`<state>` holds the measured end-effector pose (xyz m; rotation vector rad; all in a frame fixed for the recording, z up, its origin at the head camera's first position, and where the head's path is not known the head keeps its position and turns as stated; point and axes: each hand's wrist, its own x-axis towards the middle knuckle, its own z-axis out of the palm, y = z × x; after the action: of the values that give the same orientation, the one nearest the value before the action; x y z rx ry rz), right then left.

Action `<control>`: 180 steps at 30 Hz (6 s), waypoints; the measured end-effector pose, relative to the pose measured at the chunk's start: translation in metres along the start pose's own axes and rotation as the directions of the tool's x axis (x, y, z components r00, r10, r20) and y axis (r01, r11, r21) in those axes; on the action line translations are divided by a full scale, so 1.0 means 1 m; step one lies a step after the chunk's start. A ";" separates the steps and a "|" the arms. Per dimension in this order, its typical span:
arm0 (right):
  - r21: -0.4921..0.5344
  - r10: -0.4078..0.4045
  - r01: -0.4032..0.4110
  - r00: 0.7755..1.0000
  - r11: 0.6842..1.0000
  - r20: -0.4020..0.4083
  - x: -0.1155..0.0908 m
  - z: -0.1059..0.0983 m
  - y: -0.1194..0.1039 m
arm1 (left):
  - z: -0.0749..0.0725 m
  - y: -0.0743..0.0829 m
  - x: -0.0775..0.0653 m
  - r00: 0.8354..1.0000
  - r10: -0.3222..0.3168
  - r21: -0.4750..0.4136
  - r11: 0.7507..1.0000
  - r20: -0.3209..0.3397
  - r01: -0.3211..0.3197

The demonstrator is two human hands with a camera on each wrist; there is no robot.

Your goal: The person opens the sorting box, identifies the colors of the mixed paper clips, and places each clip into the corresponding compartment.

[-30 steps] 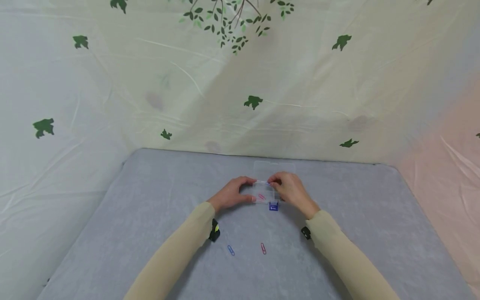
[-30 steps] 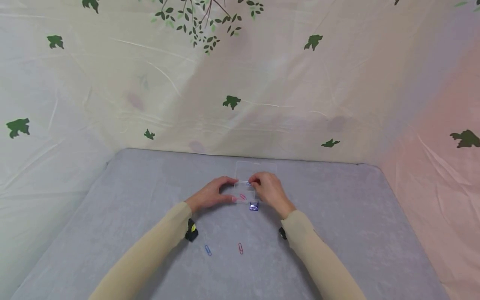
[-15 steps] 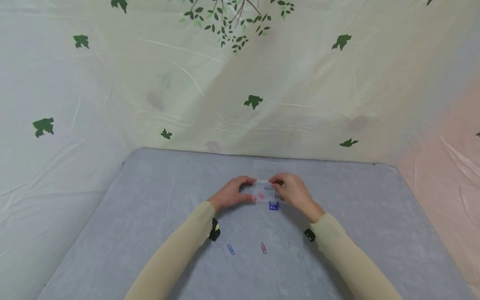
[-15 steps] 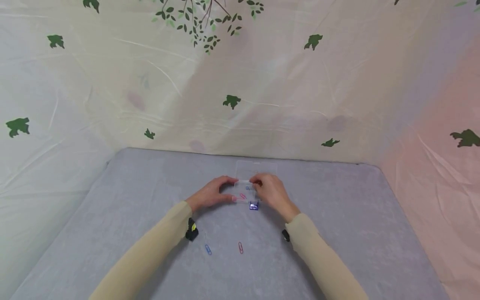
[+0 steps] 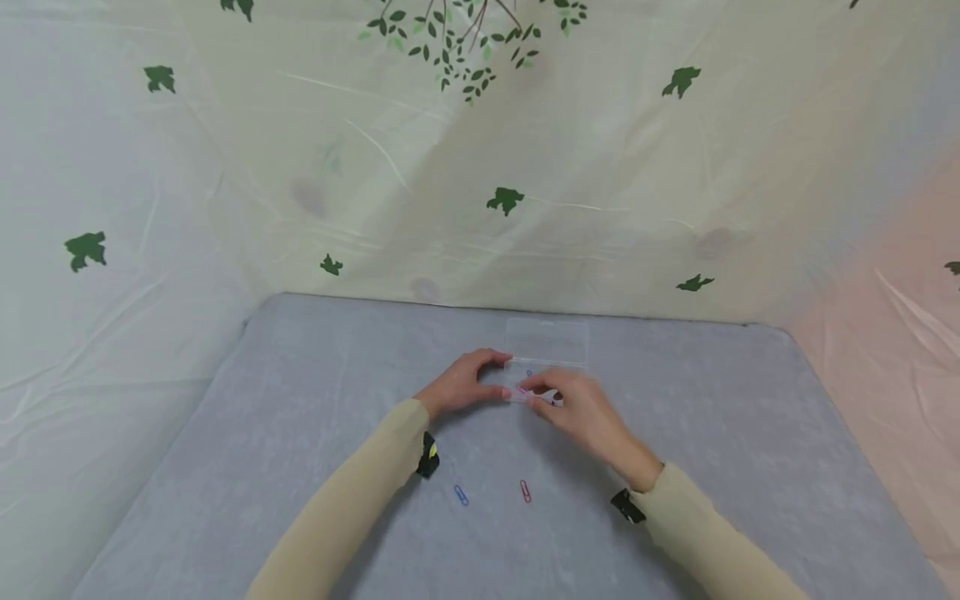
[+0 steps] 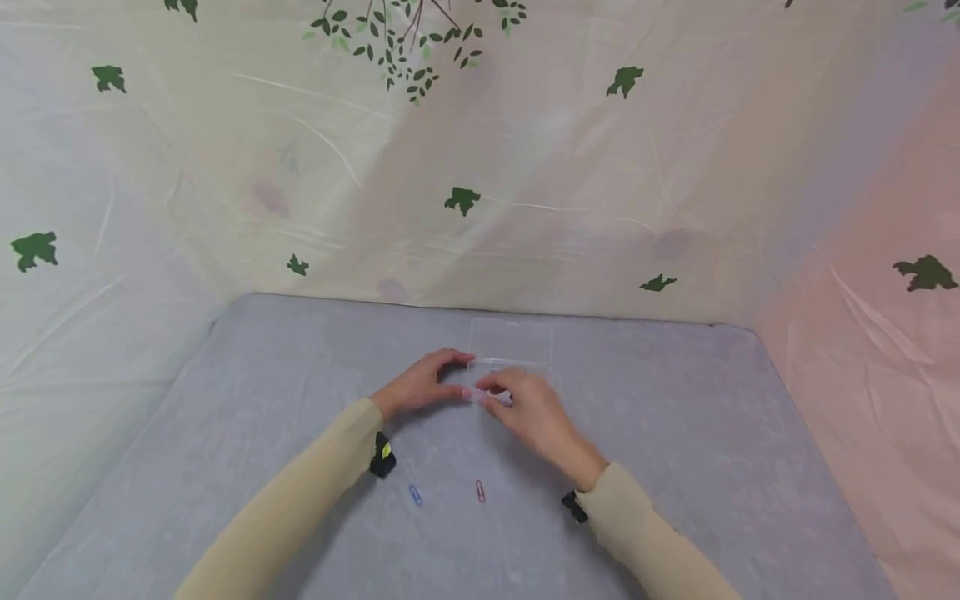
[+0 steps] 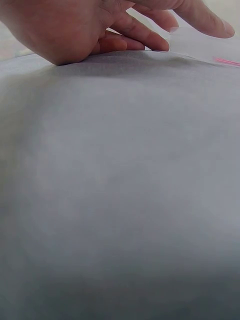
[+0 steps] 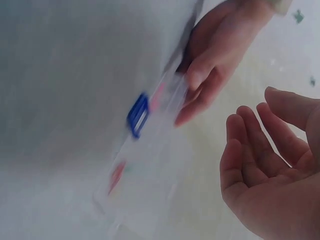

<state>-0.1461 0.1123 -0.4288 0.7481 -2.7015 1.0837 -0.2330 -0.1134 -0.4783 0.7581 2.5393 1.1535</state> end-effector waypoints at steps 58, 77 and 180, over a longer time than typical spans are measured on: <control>0.046 -0.171 0.173 0.835 0.984 0.523 -0.031 0.070 -0.040 | 0.000 -0.007 0.005 0.999 0.032 -0.020 0.999 -0.015 -0.032; -0.037 -0.165 0.213 0.844 0.976 0.510 -0.030 0.070 -0.030 | 0.001 -0.007 0.005 1.000 0.029 -0.018 0.999 -0.012 -0.029; -0.072 0.252 -0.253 0.967 0.965 -0.018 0.048 0.002 0.060 | 0.000 -0.008 0.008 1.000 0.021 -0.033 0.999 -0.009 -0.021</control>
<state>-0.2173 0.1289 -0.4527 0.3931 -2.8699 1.0249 -0.2423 -0.1133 -0.4844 0.7749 2.5187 1.2055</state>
